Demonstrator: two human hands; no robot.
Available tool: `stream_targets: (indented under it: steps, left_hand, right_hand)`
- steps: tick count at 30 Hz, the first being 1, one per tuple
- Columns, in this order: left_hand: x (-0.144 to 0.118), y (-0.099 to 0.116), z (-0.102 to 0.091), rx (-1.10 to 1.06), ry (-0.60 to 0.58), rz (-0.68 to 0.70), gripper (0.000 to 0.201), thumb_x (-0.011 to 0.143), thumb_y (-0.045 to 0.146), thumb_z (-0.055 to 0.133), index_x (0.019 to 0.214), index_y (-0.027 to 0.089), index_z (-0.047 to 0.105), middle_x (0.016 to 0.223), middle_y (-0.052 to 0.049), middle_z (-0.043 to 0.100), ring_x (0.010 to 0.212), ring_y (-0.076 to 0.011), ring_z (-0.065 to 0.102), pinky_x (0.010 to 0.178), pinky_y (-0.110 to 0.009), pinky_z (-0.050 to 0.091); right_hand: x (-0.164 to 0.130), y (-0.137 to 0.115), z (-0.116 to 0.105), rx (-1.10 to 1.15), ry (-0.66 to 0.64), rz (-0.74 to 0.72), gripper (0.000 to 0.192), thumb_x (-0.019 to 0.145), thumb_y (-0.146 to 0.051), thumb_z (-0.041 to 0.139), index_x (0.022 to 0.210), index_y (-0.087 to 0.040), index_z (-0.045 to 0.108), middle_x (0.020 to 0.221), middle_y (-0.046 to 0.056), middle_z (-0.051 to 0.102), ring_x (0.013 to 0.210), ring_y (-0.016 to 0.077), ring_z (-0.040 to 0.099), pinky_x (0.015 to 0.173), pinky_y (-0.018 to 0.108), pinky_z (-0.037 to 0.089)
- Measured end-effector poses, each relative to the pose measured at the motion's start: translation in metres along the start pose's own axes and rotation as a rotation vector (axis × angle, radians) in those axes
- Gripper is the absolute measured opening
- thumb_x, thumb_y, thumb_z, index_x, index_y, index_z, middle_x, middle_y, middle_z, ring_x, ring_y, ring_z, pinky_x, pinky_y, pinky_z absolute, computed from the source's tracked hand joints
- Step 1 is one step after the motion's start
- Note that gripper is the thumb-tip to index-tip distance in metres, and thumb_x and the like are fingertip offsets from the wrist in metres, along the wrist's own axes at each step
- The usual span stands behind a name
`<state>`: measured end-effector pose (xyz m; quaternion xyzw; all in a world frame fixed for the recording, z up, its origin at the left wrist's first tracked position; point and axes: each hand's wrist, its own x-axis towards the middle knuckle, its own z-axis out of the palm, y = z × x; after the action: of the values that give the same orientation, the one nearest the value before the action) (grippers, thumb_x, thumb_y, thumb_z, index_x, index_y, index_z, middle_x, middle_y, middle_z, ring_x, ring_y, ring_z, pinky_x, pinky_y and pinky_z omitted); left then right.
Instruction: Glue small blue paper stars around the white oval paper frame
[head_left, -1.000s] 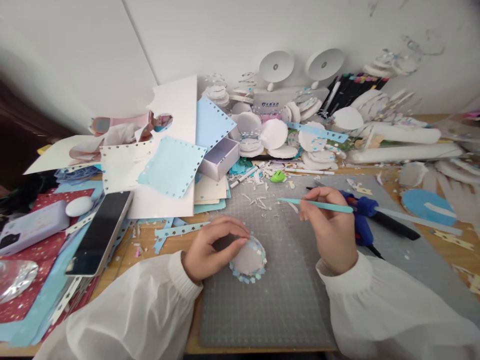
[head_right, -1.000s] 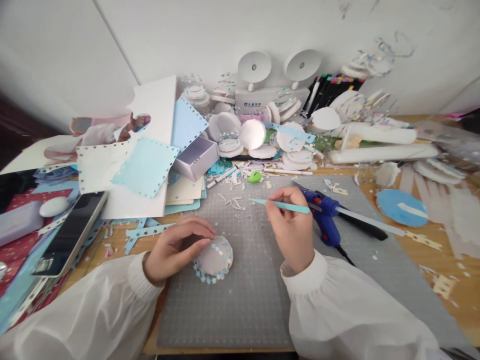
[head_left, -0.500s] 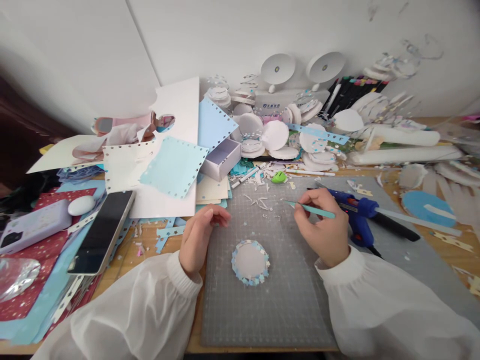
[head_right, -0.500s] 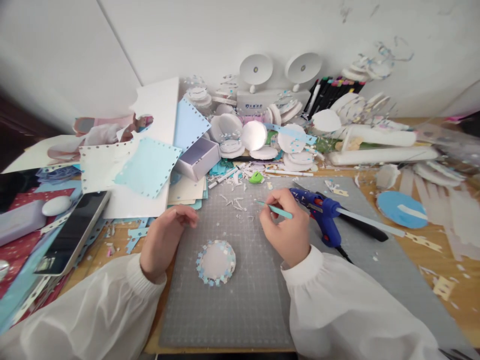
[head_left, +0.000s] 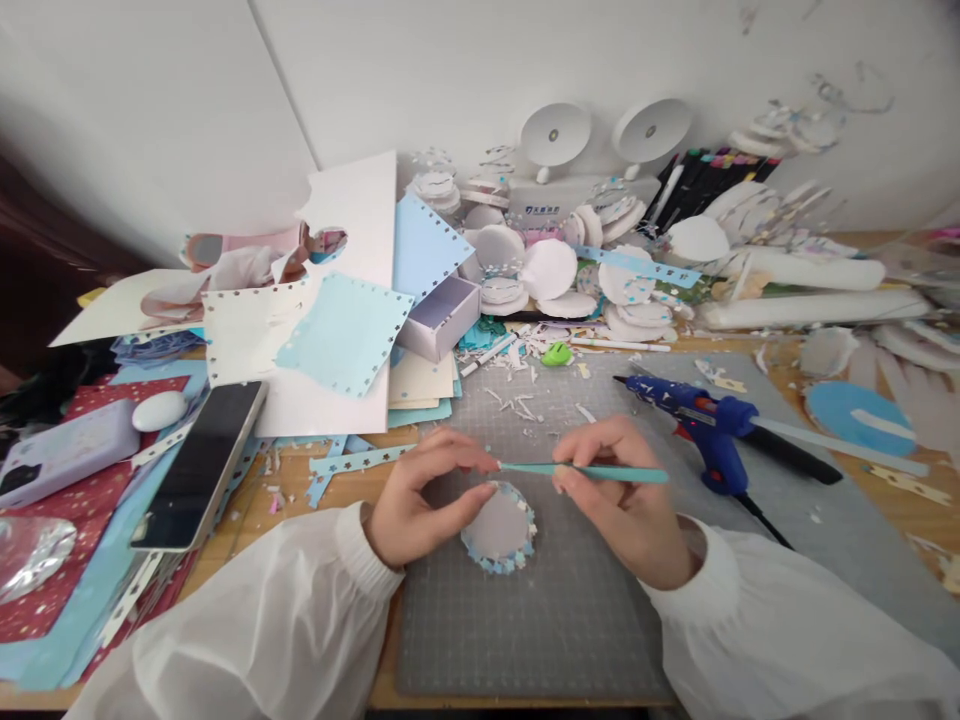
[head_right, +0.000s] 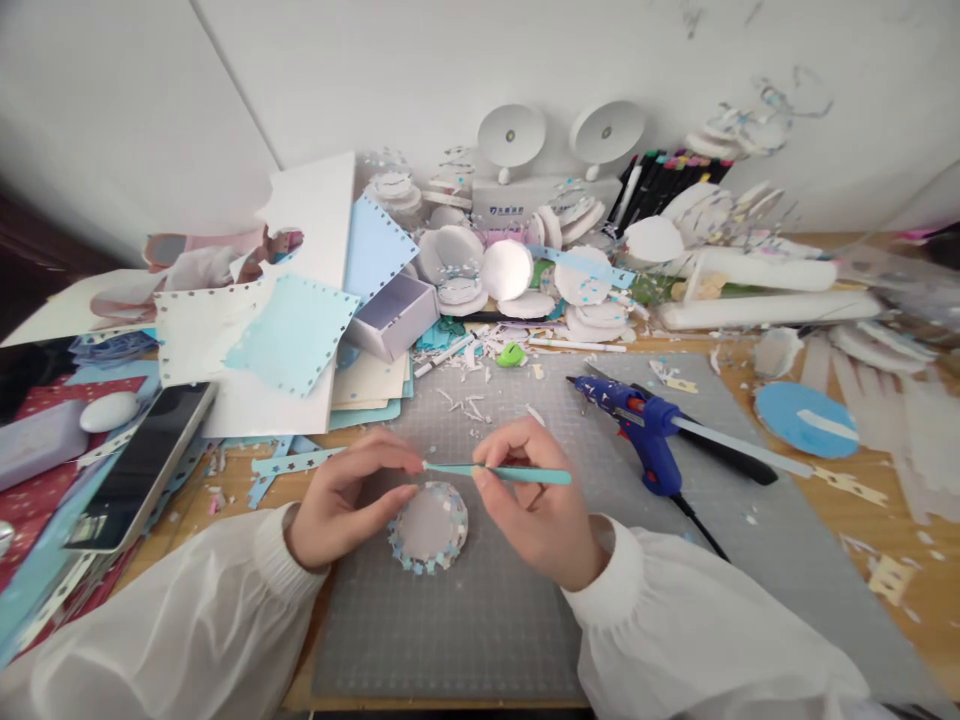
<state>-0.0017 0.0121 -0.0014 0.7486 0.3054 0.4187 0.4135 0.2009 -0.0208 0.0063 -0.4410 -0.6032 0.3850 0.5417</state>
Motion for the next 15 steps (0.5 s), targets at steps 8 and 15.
stream_targets:
  steps: [8, 15]
  left_hand:
    - [-0.001, -0.003, 0.001, -0.031, -0.015, -0.016, 0.005, 0.079, 0.016, 0.064, 0.081, 0.014, 0.067, 0.075, -0.008, 0.064, 0.073, -0.0166, 0.059, 0.067, -0.03, 0.047]
    - [-0.001, -0.003, 0.001, -0.088, -0.007, -0.052, 0.005, 0.081, 0.016, 0.063, 0.079, 0.013, 0.066, 0.074, -0.008, 0.063, 0.071, -0.0157, 0.057, 0.066, -0.029, 0.046]
  right_hand:
    - [-0.002, 0.003, 0.004, 0.098, -0.067, 0.057, 0.014, 0.082, -0.012, 0.054, 0.079, -0.023, 0.046, 0.075, -0.002, 0.054, 0.062, 0.0112, 0.052, 0.056, 0.025, 0.04]
    - [-0.003, 0.015, 0.004, 0.362, -0.059, 0.15, 0.013, 0.084, -0.016, 0.056, 0.084, -0.024, 0.046, 0.076, -0.003, 0.052, 0.06, 0.0096, 0.048, 0.056, 0.026, 0.04]
